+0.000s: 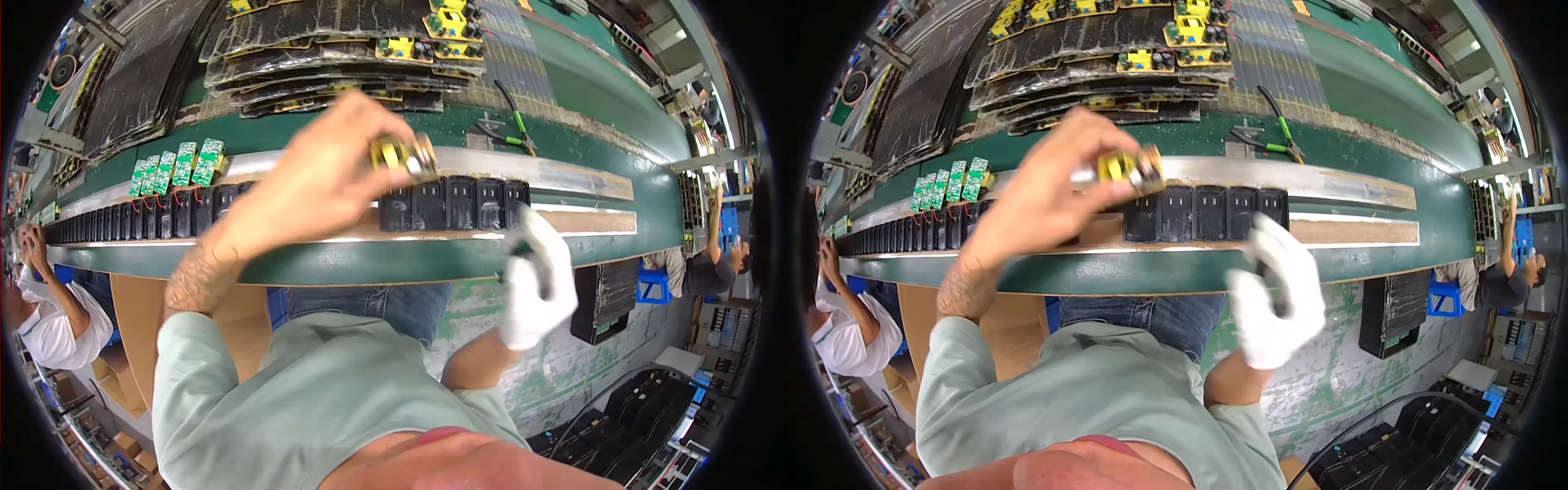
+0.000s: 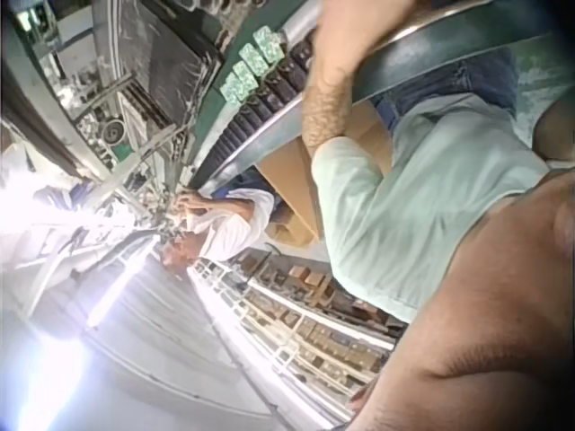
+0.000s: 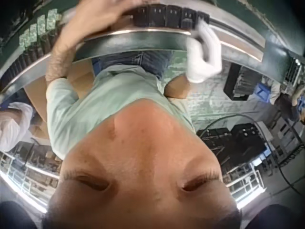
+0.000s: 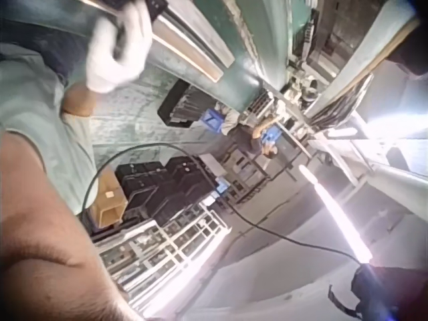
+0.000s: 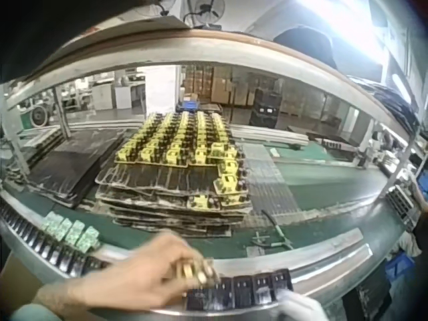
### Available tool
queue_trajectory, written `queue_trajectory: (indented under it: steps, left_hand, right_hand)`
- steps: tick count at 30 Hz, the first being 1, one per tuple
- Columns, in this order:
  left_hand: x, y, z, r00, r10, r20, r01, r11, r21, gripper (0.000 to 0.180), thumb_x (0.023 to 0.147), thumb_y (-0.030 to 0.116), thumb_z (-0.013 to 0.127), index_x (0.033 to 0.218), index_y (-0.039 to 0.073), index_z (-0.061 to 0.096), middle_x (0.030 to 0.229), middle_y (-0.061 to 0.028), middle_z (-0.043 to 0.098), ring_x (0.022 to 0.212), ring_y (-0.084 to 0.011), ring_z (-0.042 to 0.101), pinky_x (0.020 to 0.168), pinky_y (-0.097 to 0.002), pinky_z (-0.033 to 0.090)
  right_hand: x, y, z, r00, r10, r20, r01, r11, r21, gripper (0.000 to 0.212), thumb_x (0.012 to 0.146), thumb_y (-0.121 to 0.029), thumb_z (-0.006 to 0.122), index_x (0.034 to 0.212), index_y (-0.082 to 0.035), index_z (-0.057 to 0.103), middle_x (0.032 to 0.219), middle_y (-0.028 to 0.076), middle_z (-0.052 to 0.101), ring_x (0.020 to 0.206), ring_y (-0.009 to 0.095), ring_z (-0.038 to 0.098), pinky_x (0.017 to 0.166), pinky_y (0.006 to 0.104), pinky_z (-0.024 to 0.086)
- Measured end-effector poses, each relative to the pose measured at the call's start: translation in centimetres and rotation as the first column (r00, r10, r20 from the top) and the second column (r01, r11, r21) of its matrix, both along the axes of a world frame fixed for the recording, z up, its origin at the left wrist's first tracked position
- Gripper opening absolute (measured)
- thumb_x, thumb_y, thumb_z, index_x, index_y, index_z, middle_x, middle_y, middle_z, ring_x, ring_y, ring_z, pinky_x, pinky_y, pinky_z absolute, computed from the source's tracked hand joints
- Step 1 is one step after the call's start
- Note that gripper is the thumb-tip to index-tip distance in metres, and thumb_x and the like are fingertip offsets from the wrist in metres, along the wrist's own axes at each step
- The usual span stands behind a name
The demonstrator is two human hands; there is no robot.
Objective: The recorder is assembling small electronic components, stripping wires with pliers, and placing completed units on an assembly line conveyor belt.
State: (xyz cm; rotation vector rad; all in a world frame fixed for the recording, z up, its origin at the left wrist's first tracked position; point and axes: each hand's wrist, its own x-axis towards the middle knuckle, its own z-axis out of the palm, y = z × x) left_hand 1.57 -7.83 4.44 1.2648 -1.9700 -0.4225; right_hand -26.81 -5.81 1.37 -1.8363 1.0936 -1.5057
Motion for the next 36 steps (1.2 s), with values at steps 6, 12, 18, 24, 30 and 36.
queue_trajectory:
  steps: [6, 12, 18, 24, 30, 36]
  left_hand:
    - [-3.0, 3.2, -0.8, 0.970, -0.050, -0.236, 0.144, 0.905, 0.399, 0.044, 0.084, 0.000, 0.070, 0.126, 0.005, 0.056, 0.100, -0.0084, 0.067, 0.078, -0.0207, 0.062, 0.068, -0.0323, 0.050]
    - [-2.4, 3.9, -0.2, 0.978, -0.076, -0.195, 0.168, 0.842, 0.513, 0.053, 0.079, 0.004, 0.067, 0.130, 0.005, 0.052, 0.098, -0.0111, 0.069, 0.075, -0.0258, 0.064, 0.067, -0.0352, 0.051]
    - [-2.6, 4.7, -0.8, 0.995, -0.083, -0.056, 0.100, 0.867, 0.488, 0.064, 0.070, 0.002, 0.063, 0.133, 0.004, 0.054, 0.096, -0.0103, 0.069, 0.073, -0.0256, 0.063, 0.066, -0.0337, 0.050]
    - [-3.4, 5.5, -3.4, 0.991, -0.057, -0.118, 0.085, 0.965, 0.249, 0.061, 0.068, 0.002, 0.062, 0.129, 0.003, 0.060, 0.091, -0.0106, 0.066, 0.070, -0.0318, 0.061, 0.067, -0.0364, 0.051]
    - [-2.0, 6.1, -5.1, 0.977, -0.213, -0.031, 0.215, 0.972, 0.096, 0.056, 0.072, -0.001, 0.059, 0.129, 0.002, 0.061, 0.087, -0.0086, 0.063, 0.069, -0.0300, 0.057, 0.069, -0.0345, 0.049]
    - [-1.4, 6.2, -3.3, 0.960, -0.057, -0.274, 0.140, 0.946, 0.294, 0.034, 0.083, -0.002, 0.061, 0.115, 0.002, 0.068, 0.085, -0.0065, 0.061, 0.070, -0.0238, 0.055, 0.070, -0.0314, 0.046]
  right_hand:
    - [4.9, -0.6, 0.5, 0.977, 0.046, -0.206, -0.034, 0.998, 0.057, 0.032, 0.068, -0.007, 0.088, 0.097, -0.001, 0.075, 0.113, 0.015, 0.074, 0.096, 0.025, 0.071, 0.082, 0.0319, 0.057]
    - [3.8, -0.6, 0.4, 0.979, 0.068, -0.191, -0.036, 0.985, 0.166, 0.025, 0.074, -0.001, 0.080, 0.098, 0.000, 0.073, 0.115, 0.014, 0.074, 0.092, 0.021, 0.069, 0.080, 0.0305, 0.054]
    - [5.0, 0.1, 1.9, 0.971, 0.128, -0.203, -0.100, 0.985, 0.142, 0.015, 0.078, -0.003, 0.077, 0.093, 0.001, 0.074, 0.112, 0.013, 0.074, 0.086, 0.021, 0.067, 0.077, 0.0311, 0.053]
    - [5.9, 0.4, 1.8, 0.839, 0.296, -0.456, -0.126, 0.922, 0.366, 0.008, 0.079, -0.004, 0.076, 0.084, 0.001, 0.074, 0.109, 0.013, 0.075, 0.087, 0.021, 0.066, 0.078, 0.0319, 0.052]
    - [4.5, 0.0, 0.7, 0.862, 0.433, -0.263, -0.260, 0.824, 0.504, 0.005, 0.077, -0.002, 0.077, 0.077, 0.001, 0.073, 0.101, 0.011, 0.075, 0.078, 0.022, 0.068, 0.068, 0.0298, 0.053]
    - [4.2, 0.2, 0.8, 0.928, 0.325, -0.181, -0.208, 0.856, 0.473, 0.004, 0.077, 0.002, 0.072, 0.080, 0.001, 0.074, 0.111, 0.014, 0.075, 0.081, 0.022, 0.067, 0.073, 0.0297, 0.053]
